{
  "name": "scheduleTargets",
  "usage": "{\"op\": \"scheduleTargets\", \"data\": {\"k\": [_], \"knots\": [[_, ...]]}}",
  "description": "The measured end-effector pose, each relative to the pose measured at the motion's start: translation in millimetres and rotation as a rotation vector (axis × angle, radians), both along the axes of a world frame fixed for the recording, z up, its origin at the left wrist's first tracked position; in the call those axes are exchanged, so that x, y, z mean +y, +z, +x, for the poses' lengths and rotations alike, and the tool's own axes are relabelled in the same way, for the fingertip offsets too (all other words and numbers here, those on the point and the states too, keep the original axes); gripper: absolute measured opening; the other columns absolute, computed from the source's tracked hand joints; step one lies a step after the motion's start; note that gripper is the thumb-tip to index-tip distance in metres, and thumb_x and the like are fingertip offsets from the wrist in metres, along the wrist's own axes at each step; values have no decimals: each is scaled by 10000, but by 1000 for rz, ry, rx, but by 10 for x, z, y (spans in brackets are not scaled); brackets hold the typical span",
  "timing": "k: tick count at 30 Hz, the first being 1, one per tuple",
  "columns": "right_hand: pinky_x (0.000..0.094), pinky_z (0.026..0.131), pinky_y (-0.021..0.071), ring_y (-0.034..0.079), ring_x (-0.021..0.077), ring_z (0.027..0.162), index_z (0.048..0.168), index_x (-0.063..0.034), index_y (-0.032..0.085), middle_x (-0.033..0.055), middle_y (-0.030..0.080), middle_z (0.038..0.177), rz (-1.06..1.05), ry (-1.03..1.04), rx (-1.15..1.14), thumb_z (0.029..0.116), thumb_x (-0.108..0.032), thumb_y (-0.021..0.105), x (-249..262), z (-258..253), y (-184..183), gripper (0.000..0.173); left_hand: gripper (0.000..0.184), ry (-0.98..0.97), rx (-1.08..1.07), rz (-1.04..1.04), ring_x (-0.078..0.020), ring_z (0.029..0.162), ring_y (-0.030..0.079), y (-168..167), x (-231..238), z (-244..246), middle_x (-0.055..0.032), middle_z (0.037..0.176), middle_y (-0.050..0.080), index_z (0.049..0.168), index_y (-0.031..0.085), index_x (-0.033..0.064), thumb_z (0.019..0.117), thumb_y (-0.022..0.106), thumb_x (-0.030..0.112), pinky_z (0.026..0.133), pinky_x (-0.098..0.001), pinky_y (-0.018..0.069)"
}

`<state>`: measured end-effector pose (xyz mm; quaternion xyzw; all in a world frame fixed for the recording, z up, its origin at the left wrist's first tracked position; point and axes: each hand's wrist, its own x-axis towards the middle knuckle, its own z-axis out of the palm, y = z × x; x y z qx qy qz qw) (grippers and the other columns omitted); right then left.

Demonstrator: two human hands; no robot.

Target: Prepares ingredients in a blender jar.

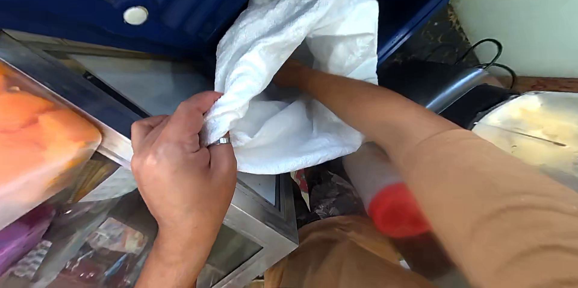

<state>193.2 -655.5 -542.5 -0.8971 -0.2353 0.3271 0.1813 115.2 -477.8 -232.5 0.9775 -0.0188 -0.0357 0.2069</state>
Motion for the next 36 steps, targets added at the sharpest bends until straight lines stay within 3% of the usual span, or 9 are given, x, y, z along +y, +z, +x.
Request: {"op": "scheduleTargets", "data": {"k": [3, 6, 12, 18, 21, 27, 31, 34, 36], "knots": [[628, 1174, 341, 384, 489, 1440, 1322, -18, 655, 319, 422, 1531, 6, -138, 10, 1036, -251, 540, -62, -50, -288, 387, 278, 0, -23, -9, -200, 887, 646, -6, -28, 35, -90, 939, 728, 1183, 715, 82, 973, 539, 132, 886, -454, 446], [694, 1093, 387, 492, 476, 1346, 1213, -76, 713, 219, 648, 1315, 89, 59, 203, 1023, -326, 544, 31, -214, -491, 357, 270, -2, -33, -5, -200, 890, 656, 10, -44, 26, -85, 940, 737, 1166, 721, 80, 965, 544, 116, 908, -456, 444], [682, 947, 482, 625, 441, 1176, 1149, -13, 707, 240, 684, 1185, 95, 86, 310, 1044, -306, 556, 56, -26, 383, 346, 265, -41, -26, -21, -199, 867, 658, 8, -34, 30, -61, 920, 740, 1156, 728, 99, 958, 554, 127, 880, -457, 450], [641, 1026, 458, 605, 416, 1228, 1191, -35, 719, 220, 681, 1235, 141, 5, 274, 1056, -309, 548, 22, -78, 407, 350, 253, -42, -16, -16, -214, 882, 666, 11, -27, 39, -59, 935, 742, 1156, 731, 118, 969, 562, 139, 884, -473, 464], [673, 984, 493, 600, 443, 1220, 1134, -38, 724, 229, 678, 1219, 99, -44, 182, 1005, -361, 591, 55, -261, 244, 373, 263, -39, -16, -16, -228, 894, 663, 16, -47, 42, -60, 929, 740, 1159, 732, 124, 962, 560, 145, 881, -482, 467], [653, 975, 496, 618, 402, 1199, 1099, -70, 739, 193, 694, 1189, 131, -44, 264, 1038, -347, 537, -27, -168, 515, 348, 259, -48, -12, -19, -231, 883, 667, 29, -39, 60, -66, 927, 740, 1157, 731, 122, 970, 553, 149, 903, -497, 462], [500, 983, 508, 649, 276, 1097, 1231, 37, 651, 202, 673, 1187, 483, -514, 564, 1087, -299, 493, -541, -138, 1154, 398, 252, -57, 33, 16, -288, 977, 670, 85, -63, 119, -108, 1056, 712, 1163, 713, 109, 976, 571, 199, 924, -556, 475], [420, 978, 562, 657, 227, 1122, 1377, 31, 537, 172, 627, 1287, 818, -980, 704, 1078, -284, 449, -838, -492, 1480, 443, 445, -92, 228, 89, -405, 1286, 564, 147, -157, 216, -189, 1463, 541, 1429, 544, 83, 1025, 504, 266, 1026, -669, 419], [440, 971, 567, 666, 231, 1109, 1357, 12, 544, 149, 652, 1260, 1031, -1151, 674, 1072, -305, 407, -935, -760, 1658, 449, 507, -123, 332, -64, -365, 1346, 542, 117, -203, 294, -179, 1503, 521, 1552, 425, 106, 1076, 410, 282, 1079, -641, 430]]}}
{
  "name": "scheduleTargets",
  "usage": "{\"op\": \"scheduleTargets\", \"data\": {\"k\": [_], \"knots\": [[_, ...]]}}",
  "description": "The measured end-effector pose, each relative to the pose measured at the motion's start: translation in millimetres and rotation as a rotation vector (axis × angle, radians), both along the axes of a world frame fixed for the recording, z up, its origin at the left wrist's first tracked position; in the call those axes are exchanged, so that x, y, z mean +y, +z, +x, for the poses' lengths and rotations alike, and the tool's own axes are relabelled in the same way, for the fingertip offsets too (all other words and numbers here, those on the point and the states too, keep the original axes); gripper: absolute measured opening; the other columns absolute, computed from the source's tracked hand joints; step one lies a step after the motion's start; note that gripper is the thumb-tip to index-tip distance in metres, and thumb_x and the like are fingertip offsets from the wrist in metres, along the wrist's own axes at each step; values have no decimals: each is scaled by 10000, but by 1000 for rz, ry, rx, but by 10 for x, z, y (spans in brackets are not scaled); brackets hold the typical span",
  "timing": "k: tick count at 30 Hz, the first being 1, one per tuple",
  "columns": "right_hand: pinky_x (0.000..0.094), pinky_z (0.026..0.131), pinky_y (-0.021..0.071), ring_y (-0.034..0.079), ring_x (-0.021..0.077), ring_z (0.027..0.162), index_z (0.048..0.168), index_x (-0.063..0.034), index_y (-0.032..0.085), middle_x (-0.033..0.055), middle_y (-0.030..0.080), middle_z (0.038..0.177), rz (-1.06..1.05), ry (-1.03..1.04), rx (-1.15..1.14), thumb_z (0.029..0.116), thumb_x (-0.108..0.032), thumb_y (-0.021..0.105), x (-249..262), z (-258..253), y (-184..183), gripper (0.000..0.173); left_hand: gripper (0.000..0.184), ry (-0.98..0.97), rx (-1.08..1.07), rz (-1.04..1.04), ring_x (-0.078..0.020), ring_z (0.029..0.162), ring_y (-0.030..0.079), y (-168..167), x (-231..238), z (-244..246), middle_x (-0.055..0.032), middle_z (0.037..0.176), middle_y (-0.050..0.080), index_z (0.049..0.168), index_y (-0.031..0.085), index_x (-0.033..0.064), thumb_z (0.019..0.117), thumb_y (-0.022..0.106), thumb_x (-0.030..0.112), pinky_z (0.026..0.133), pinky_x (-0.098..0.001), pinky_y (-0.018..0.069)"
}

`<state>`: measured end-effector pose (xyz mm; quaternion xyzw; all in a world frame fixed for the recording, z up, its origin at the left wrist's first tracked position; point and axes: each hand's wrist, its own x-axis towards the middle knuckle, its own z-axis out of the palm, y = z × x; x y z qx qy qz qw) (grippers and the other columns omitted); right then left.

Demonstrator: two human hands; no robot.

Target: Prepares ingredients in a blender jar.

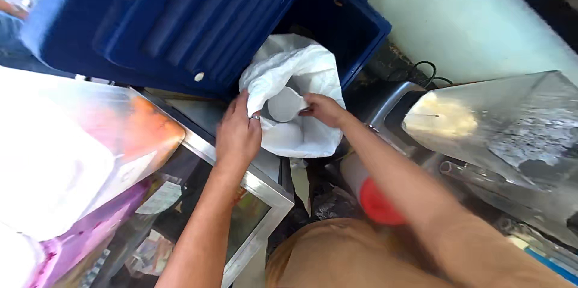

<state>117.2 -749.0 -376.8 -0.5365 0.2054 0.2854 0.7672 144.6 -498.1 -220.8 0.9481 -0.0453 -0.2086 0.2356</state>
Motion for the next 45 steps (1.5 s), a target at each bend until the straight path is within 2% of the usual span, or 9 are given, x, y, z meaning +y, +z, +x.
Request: {"op": "scheduleTargets", "data": {"k": [9, 15, 19, 22, 26, 30, 35, 40, 45], "knots": [[499, 1027, 533, 667, 291, 1128, 1337, 7, 531, 186, 661, 1242, 179, -632, -239, 1084, -337, 261, -433, -1460, 1901, 505, 411, -151, -104, 2, -440, 880, 675, 276, 137, -34, -235, 918, 690, 1167, 629, -7, 940, 644, 335, 818, -718, 482], [468, 957, 577, 691, 229, 1061, 1279, -55, 580, 110, 685, 1183, -456, -819, -273, 1092, -357, 273, -1077, -2207, 3375, 469, 320, -73, -202, -239, -293, 790, 661, 186, 110, -127, -183, 888, 671, 1122, 633, -40, 936, 667, 217, 730, -524, 539], [465, 889, 557, 675, 198, 968, 1052, -67, 719, 92, 697, 1013, -1136, -506, -116, 1045, -347, 547, -1458, -1940, 3375, 329, 303, -82, -246, -290, -245, 750, 649, 176, 121, -141, -146, 848, 665, 1094, 641, -30, 932, 679, 223, 707, -474, 535], [591, 991, 503, 602, 347, 1199, 987, -127, 783, 178, 665, 1206, -1547, -42, -32, 967, -380, 653, -1511, -1659, 3038, 285, 302, -89, -245, -298, -229, 747, 650, 173, 130, -151, -121, 840, 666, 1091, 651, -8, 928, 698, 242, 704, -462, 538], [644, 945, 513, 562, 441, 1247, 995, -104, 774, 246, 624, 1268, -1699, 143, 92, 959, -387, 635, -1287, -1475, 3221, 317, 300, -95, -252, -297, -225, 733, 654, 150, 146, -157, -100, 825, 669, 1105, 651, 12, 923, 703, 244, 688, -473, 537], [504, 948, 524, 607, 256, 1202, 940, -183, 763, 103, 627, 1322, -1602, -24, -179, 968, -455, 598, -567, -1397, 3869, 319, 320, -71, -206, -301, -293, 780, 676, 153, 137, -157, -138, 856, 686, 1135, 649, 1, 934, 693, 247, 720, -546, 545], [500, 937, 545, 627, 263, 1146, 1165, -160, 679, 111, 625, 1242, -1300, 139, -378, 989, -380, 634, 56, -659, 3159, 285, 372, -86, -221, -320, -315, 809, 678, 49, 193, -140, -158, 907, 689, 1219, 614, 25, 957, 669, 283, 730, -548, 553], [379, 622, 600, 674, 195, 710, 1310, -6, 524, 143, 675, 992, -717, -637, -113, 1026, -266, 578, 513, -1168, 1598, 389, 409, -134, -381, -453, -201, 883, 626, -24, 227, -145, -131, 1000, 647, 1228, 633, 23, 1002, 645, 364, 779, -361, 537], [520, 897, 538, 609, 360, 1127, 1535, -37, 325, 265, 543, 1371, -356, -886, 626, 938, -272, 742, 937, -2384, -177, 765, 320, -261, -305, -936, -69, 837, 628, 358, 69, -1193, 18, 903, 640, 855, 643, 110, 1064, 495, 303, 730, -265, 545]]}}
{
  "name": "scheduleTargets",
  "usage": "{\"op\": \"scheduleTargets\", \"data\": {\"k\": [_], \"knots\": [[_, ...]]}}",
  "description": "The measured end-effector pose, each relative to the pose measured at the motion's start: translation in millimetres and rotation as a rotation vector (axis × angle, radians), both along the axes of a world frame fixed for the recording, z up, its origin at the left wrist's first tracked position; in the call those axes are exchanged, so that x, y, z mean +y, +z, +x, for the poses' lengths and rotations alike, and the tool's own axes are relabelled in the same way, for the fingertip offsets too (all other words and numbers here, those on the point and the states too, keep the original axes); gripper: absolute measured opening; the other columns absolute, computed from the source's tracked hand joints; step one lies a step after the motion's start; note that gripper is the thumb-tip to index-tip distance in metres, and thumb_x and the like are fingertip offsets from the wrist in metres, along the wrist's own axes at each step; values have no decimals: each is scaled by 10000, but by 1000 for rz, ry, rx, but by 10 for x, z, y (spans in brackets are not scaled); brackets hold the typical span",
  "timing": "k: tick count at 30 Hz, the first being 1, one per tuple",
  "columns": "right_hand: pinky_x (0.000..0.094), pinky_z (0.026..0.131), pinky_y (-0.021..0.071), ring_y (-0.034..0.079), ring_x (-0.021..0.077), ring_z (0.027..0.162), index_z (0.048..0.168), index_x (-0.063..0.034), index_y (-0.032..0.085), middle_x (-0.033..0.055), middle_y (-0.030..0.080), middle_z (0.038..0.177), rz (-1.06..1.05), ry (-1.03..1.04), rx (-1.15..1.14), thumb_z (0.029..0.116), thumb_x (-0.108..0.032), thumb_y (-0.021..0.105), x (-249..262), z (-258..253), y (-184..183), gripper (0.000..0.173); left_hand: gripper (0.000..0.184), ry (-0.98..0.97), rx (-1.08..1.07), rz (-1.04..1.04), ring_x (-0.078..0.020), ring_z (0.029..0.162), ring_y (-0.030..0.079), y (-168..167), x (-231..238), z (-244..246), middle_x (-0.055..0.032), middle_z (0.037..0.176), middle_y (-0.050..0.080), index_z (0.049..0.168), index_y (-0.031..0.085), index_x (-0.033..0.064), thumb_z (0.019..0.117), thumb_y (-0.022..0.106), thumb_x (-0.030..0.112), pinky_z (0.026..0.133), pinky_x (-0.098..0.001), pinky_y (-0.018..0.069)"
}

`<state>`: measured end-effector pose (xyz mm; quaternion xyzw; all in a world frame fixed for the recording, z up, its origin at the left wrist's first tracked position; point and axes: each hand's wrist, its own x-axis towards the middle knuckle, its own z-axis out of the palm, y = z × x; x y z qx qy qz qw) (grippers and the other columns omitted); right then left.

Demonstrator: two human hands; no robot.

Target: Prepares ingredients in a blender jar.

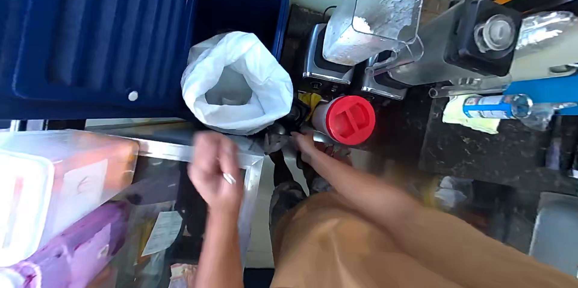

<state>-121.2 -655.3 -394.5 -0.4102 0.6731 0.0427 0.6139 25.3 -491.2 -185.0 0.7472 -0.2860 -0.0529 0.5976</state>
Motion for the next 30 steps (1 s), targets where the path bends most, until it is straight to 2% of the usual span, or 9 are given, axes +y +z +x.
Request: {"op": "scheduleTargets", "data": {"k": [4, 8, 10, 12, 16, 21, 26, 28, 30], "knots": [[515, 972, 540, 642, 342, 1150, 1401, 31, 518, 249, 648, 1251, -65, 17, -6, 991, -337, 682, -98, -172, -752, 575, 223, -622, 760, -65, -120, 895, 687, -520, -220, -1066, -21, 941, 712, 1029, 682, 64, 996, 656, 283, 841, -329, 590], [385, 733, 572, 662, 220, 807, 1247, 15, 592, 154, 673, 977, 148, -40, -31, 1038, -341, 593, -124, -252, -339, 413, 266, 78, 1350, 156, -253, 948, 696, -1625, -293, -1660, -170, 1064, 694, 1240, 577, -70, 1033, 488, 71, 869, -421, 584], [342, 642, 522, 579, 168, 680, 1193, -17, 599, 83, 607, 849, 373, -95, -90, 1044, -345, 548, -137, -432, 240, 364, 384, 357, 1635, -91, -295, 1074, 680, -1908, -337, -1771, -178, 1240, 659, 1398, 488, 23, 1087, 359, 209, 914, -477, 564], [298, 591, 522, 573, 133, 608, 1093, -40, 606, 43, 597, 760, 531, -39, -131, 1042, -327, 553, -197, -678, 960, 296, 402, 378, 1735, -432, -283, 930, 702, -1946, -345, -1958, -133, 1109, 700, 1258, 573, 106, 1058, 340, 365, 761, -474, 590], [279, 616, 558, 634, 120, 659, 1139, -45, 584, 35, 645, 818, 606, 154, -250, 1025, -278, 633, -403, -1073, 2116, 264, 554, 30, 1626, -980, -252, 923, 751, -1472, -356, -2166, -97, 1041, 768, 1075, 764, 154, 720, 808, 578, 779, -439, 634], [320, 750, 600, 702, 142, 813, 1139, -70, 539, 51, 706, 954, 519, 305, -830, 1039, -226, 599, -653, -1196, 2598, 195, 512, 111, 1244, -629, -159, 885, 747, -292, -670, -1575, -32, 959, 777, 1015, 756, 216, 713, 791, 628, 763, -377, 632], [501, 977, 555, 647, 320, 1180, 1523, -63, 424, 218, 576, 1399, 19, 670, -587, 1017, -294, 631, -715, -964, 1111, 594, 635, -249, 483, -202, -58, 998, 689, 825, -1470, -233, 91, 1100, 723, 1262, 596, 280, 751, 837, 569, 853, -309, 604], [522, 1154, 425, 505, 345, 1393, 1610, -74, 287, 234, 444, 1556, -69, 704, -387, 1021, -305, 615, -613, -791, 436, 712, 889, -507, 96, 68, -122, 1077, 666, 1193, -2057, 210, -3, 1241, 658, 1471, 384, 128, 820, 779, 588, 907, -360, 597], [510, 1207, 361, 426, 344, 1462, 1625, -49, 231, 238, 397, 1590, -170, 643, -287, 1038, -320, 587, -586, -658, 99, 738, 745, -618, -179, 337, -168, 956, 689, 1412, -2678, 405, -103, 1172, 674, 1431, 462, 40, 857, 761, 408, 787, -370, 612]]}}
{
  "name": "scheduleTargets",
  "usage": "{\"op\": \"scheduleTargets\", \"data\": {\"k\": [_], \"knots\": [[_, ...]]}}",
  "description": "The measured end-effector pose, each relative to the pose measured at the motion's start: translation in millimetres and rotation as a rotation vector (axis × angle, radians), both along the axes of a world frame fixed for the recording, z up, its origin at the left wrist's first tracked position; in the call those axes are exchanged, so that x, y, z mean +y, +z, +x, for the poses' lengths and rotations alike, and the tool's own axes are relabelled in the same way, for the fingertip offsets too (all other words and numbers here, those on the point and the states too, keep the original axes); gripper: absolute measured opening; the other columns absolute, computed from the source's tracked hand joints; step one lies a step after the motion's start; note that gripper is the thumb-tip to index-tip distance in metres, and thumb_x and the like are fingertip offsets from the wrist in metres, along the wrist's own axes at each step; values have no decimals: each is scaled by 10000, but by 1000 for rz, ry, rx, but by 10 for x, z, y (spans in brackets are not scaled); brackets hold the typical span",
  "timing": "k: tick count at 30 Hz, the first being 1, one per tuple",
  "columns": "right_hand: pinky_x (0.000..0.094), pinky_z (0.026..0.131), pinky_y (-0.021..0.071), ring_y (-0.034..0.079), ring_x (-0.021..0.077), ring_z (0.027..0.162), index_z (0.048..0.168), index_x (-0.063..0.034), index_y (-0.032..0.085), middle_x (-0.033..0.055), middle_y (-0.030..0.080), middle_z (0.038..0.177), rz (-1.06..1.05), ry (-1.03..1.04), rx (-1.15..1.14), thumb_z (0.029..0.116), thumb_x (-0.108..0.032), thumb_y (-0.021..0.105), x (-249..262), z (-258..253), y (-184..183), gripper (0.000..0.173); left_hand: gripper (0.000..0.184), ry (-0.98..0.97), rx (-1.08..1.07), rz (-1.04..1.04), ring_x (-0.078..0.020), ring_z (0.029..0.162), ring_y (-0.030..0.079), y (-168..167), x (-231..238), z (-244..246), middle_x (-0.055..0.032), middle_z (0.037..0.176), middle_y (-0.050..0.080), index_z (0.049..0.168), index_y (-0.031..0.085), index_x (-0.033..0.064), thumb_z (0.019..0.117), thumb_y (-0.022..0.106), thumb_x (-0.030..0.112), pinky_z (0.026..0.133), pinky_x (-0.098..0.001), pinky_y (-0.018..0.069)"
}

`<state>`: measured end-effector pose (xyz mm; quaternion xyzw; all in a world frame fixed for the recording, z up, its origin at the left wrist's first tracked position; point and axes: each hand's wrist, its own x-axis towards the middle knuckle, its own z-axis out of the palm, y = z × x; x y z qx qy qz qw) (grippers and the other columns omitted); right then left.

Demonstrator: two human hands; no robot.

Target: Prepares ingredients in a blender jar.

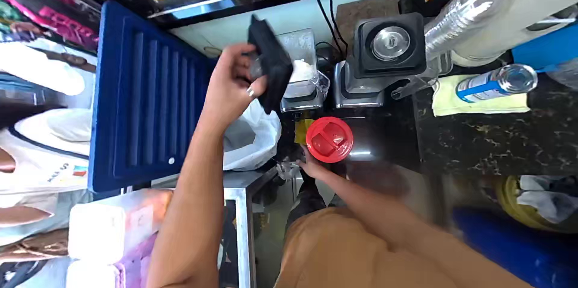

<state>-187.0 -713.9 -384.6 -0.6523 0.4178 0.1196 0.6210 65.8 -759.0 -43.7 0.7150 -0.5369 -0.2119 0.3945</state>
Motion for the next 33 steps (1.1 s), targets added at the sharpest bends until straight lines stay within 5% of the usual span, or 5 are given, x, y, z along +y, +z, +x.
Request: {"op": "scheduleTargets", "data": {"k": [5, 16, 20, 23, 33], "knots": [[497, 1249, 289, 333, 315, 1523, 1631, -33, 202, 212, 344, 1633, -138, -175, 87, 1027, -420, 582, -18, 118, -18, 812, 604, -252, -433, 298, -301, 1085, 653, 10, -943, 80, -148, 1191, 670, 1353, 611, 164, 812, 834, 316, 941, -526, 540], [482, 1220, 342, 414, 323, 1470, 1588, -53, 342, 202, 444, 1567, -222, -294, 312, 1012, -370, 584, -118, -451, 10, 700, 572, -427, -537, 469, -373, 1156, 613, -226, -1216, 185, -200, 1266, 603, 1375, 625, 212, 845, 815, 314, 948, -576, 522], [459, 1090, 499, 629, 275, 1250, 1455, -40, 524, 185, 632, 1363, 42, -359, 89, 1077, -300, 512, -345, -102, 489, 460, 620, -440, -589, 527, -427, 1233, 557, -80, -1264, 104, -239, 1337, 560, 1402, 615, 160, 839, 832, 301, 995, -616, 485], [457, 946, 577, 691, 277, 1089, 1439, -25, 483, 200, 656, 1262, 170, -600, -102, 1102, -257, 458, -563, 303, 425, 409, 598, -472, -641, 578, -410, 1243, 586, -91, -1323, 72, -216, 1287, 643, 1387, 636, 132, 834, 847, 220, 1036, -609, 462], [339, 654, 572, 657, 166, 747, 1225, -8, 538, 98, 650, 937, 143, -970, -122, 1117, -332, 403, -959, 794, 86, 368, 588, -433, -663, 683, -403, 1250, 584, -50, -1446, -15, -193, 1328, 637, 1374, 644, 120, 826, 851, 171, 1033, -630, 445]]}}
